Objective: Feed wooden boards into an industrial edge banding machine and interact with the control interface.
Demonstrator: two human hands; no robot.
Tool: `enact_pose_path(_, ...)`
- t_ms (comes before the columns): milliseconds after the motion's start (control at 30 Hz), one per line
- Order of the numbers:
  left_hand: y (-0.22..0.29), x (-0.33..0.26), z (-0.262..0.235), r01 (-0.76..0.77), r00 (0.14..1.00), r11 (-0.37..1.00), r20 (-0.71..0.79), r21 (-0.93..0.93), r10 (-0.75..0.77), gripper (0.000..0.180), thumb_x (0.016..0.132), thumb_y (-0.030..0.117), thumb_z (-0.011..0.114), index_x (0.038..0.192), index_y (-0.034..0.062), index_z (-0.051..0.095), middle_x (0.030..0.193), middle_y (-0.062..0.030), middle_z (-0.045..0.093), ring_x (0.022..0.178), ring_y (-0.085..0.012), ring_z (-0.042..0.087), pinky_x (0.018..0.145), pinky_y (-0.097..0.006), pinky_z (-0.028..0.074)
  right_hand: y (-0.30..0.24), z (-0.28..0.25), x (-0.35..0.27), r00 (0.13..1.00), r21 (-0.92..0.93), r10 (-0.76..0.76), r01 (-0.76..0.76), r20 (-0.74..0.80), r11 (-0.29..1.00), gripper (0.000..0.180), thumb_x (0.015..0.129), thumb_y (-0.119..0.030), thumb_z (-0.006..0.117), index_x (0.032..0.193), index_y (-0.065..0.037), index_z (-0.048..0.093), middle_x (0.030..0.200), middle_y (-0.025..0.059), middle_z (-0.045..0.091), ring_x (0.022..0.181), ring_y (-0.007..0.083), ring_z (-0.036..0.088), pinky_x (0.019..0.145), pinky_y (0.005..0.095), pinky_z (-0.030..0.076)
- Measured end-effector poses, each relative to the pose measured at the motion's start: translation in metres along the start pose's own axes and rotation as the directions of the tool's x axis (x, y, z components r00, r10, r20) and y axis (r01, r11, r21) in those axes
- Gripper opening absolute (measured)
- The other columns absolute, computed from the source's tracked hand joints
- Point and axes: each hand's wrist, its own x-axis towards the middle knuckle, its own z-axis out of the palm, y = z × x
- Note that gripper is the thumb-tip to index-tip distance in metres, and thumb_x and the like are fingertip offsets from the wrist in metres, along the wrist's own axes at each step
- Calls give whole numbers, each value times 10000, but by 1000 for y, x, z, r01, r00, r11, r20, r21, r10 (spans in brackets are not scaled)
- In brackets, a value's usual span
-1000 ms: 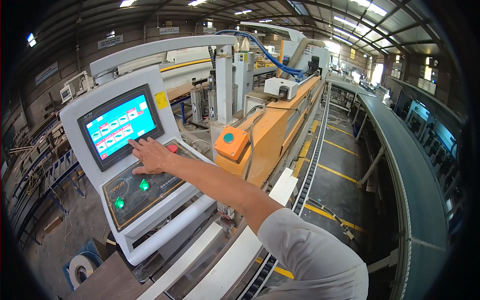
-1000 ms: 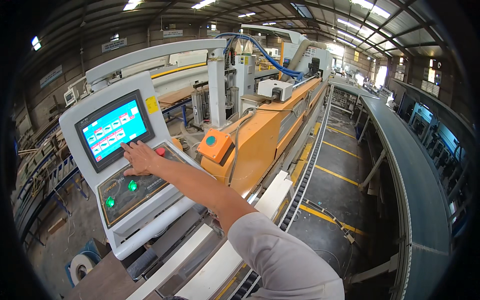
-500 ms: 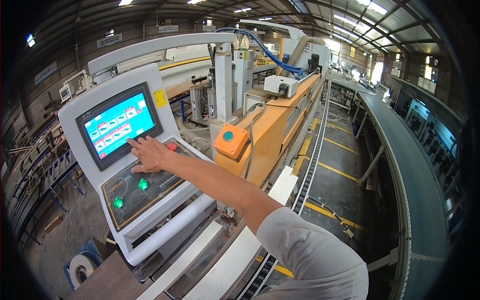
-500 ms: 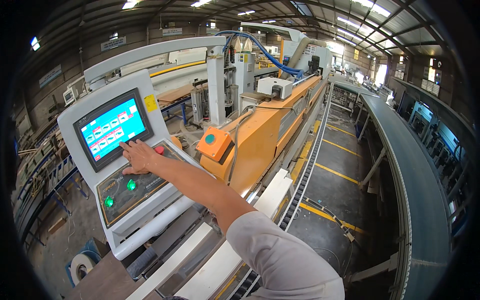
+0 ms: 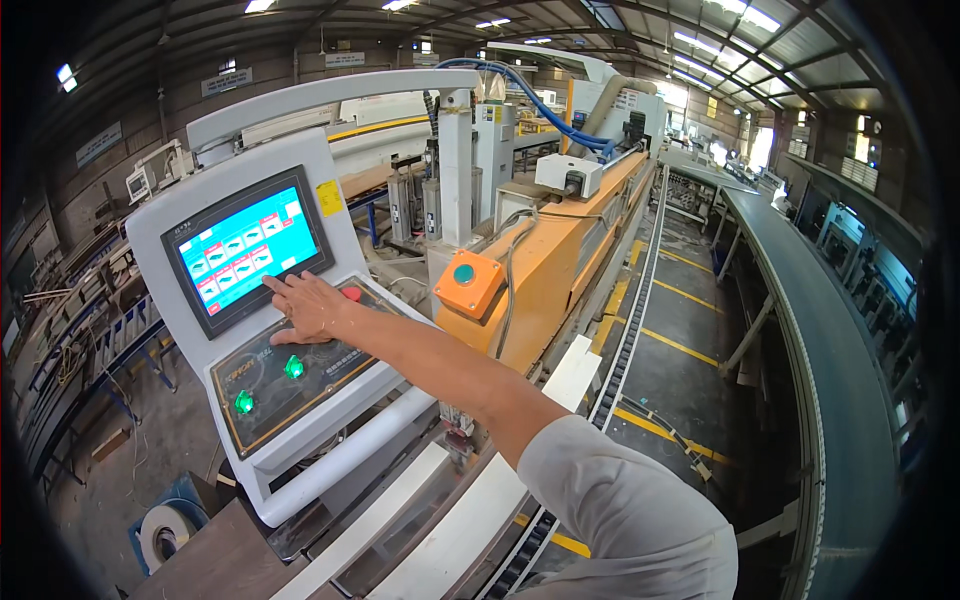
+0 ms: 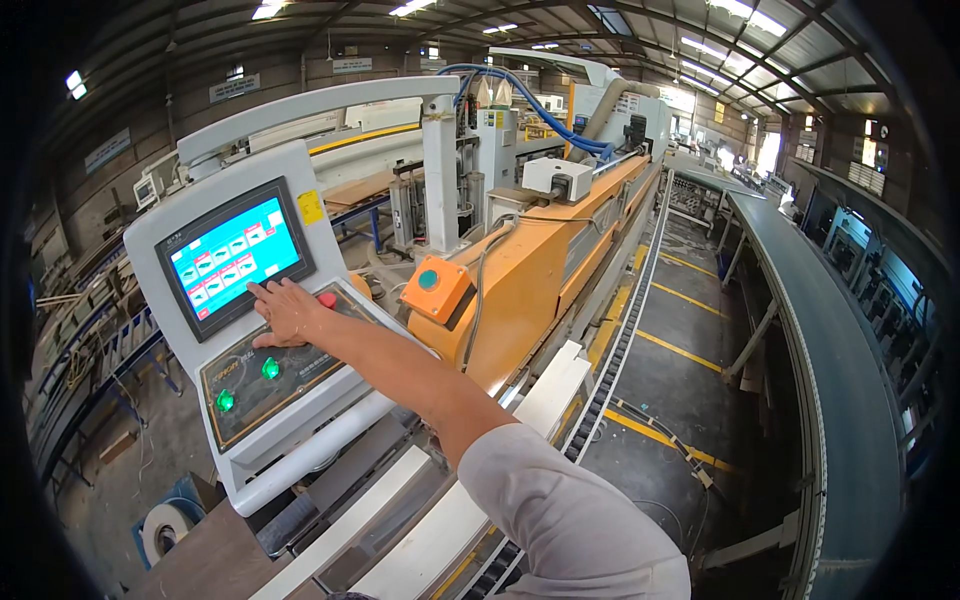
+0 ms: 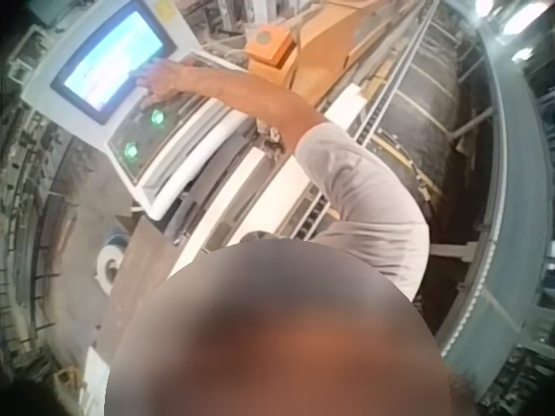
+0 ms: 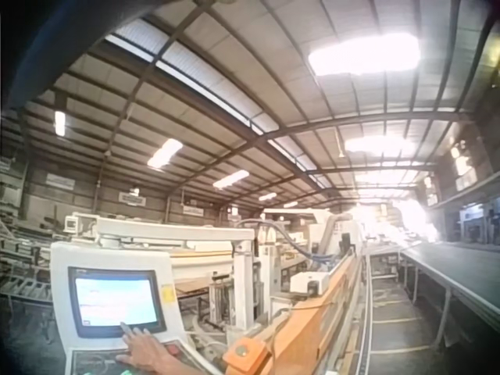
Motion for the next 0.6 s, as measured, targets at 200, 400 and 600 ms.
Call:
enact_pose_path(200,2,2,-1,-7,1000,1000,-26,-16,6,699,901,444,674,1366,-58,532,1361,-280,552,1265,-475,508,1114,-591,357,1,-8,-6,1000,9,-10,10,15,1000,733,900,-693,522,1113,2,622,1569,170,373,1219,285,519,1026,445,409)
enact_pose_path(400,-10,-8,11,68,995,997,70,33,-70,710,922,454,646,1395,-56,502,1415,-277,515,1312,-475,475,1133,-590,331,-15,11,12,992,43,-47,52,-120,998,700,833,-666,622,1132,-34,659,1469,178,500,1190,310,538,1011,455,406)
enact_pose_path(600,-14,-6,45,75,994,971,-55,-228,-90,762,895,549,630,1419,11,500,1462,-225,483,1379,-434,415,1172,-575,281,9,-33,12,972,32,-7,15,-235,999,499,874,-506,697,1028,-32,668,1430,173,520,1157,349,564,998,456,460)
